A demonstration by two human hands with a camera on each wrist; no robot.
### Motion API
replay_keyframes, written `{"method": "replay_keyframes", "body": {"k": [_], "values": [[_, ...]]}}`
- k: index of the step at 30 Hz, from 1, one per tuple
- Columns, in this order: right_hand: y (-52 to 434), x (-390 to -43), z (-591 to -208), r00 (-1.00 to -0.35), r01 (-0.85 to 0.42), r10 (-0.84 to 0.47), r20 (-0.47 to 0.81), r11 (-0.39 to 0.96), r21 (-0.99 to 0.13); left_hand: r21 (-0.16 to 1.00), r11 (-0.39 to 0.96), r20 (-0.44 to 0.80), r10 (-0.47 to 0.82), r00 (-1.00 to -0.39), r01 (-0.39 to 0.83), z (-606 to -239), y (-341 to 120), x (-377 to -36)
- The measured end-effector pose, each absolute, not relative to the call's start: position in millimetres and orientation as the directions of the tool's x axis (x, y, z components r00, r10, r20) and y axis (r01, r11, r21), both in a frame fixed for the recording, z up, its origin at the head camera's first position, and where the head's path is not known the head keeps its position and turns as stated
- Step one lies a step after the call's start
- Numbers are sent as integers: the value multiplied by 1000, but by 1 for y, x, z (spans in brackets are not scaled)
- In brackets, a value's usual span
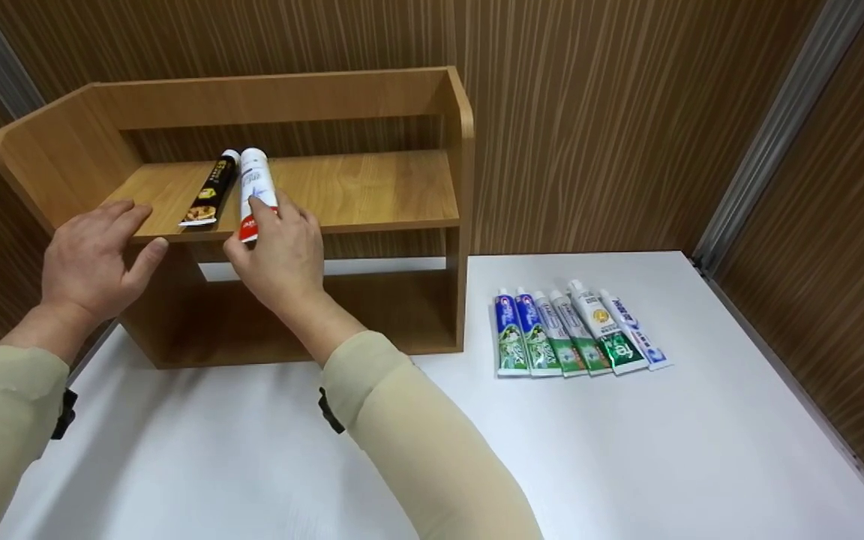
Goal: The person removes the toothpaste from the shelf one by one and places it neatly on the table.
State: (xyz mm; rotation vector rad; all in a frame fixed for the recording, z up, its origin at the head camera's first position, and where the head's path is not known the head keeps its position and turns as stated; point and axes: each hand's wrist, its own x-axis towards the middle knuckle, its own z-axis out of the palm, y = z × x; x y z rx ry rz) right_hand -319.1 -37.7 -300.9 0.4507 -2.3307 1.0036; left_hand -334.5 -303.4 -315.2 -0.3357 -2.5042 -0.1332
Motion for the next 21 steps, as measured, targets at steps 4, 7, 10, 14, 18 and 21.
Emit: {"method": "replay_keyframes", "body": {"k": [4, 7, 10, 14, 18, 21], "values": [[-33, -315, -301, -798, -503, -65, 599, 620, -603, 20, 962, 584, 211, -784, 273, -315, -305, -336], [-29, -312, -302, -795, -514, -58, 604, 593, -620, 16, 961, 585, 217, -782, 278, -316, -306, -336], [-24, -310, -303, -787, -530, -53, 614, 565, -632, 13, 960, 584, 220, -781, 280, -316, -308, -337], [-18, -306, -303, -788, -546, -43, 614, 509, -665, 15, 962, 577, 215, -788, 273, -316, -310, -336], [-10, -302, -303, -785, -555, -14, 619, 459, -694, 12, 963, 572, 215, -791, 270, -315, -311, -337], [-3, -299, -305, -776, -566, 10, 631, 431, -703, 10, 962, 575, 218, -789, 273, -315, -311, -338]]}}
